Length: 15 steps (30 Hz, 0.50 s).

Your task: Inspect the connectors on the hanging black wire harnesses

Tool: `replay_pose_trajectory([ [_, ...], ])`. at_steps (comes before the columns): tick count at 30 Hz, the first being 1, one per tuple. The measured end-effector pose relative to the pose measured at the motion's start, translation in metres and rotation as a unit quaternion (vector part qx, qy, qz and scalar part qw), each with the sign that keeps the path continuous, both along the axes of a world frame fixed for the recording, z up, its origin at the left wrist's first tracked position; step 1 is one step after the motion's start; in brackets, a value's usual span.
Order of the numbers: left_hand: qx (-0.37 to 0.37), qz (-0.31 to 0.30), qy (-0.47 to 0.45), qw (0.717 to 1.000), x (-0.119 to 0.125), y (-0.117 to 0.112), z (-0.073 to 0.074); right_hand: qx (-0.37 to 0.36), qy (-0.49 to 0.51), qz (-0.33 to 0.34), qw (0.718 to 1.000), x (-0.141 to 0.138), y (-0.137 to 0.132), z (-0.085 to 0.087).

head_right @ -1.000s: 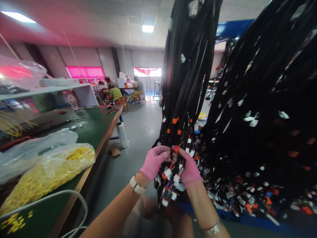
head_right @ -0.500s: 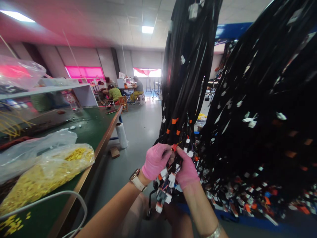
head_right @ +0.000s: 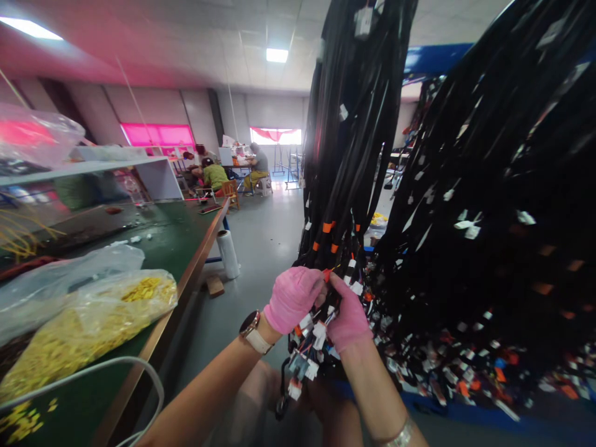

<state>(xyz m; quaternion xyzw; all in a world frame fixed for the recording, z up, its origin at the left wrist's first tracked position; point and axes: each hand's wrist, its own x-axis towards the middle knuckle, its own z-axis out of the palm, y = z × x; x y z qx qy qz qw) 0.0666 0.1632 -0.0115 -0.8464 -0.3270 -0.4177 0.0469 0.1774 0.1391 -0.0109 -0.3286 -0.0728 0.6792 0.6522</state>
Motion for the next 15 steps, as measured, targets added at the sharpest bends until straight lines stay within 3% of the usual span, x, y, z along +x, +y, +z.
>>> replay_pose_trajectory([
  [4,0.020,0.027,0.032,0.999,0.002,-0.001,0.002,0.018,0.015,0.010,1.000,0.000,-0.001,0.000],
  [8,0.000,0.036,-0.012,0.999,0.001,0.000,0.010,0.039,-0.022,0.000,0.999,0.001,0.002,-0.004],
  [11,-0.086,-0.011,-0.039,0.995,-0.002,0.005,0.015,0.057,-0.046,0.012,0.997,0.003,0.002,-0.007],
  [15,-0.205,-0.120,-0.028,0.971,-0.003,0.015,0.015,0.094,-0.086,0.013,0.992,0.010,-0.003,-0.008],
])
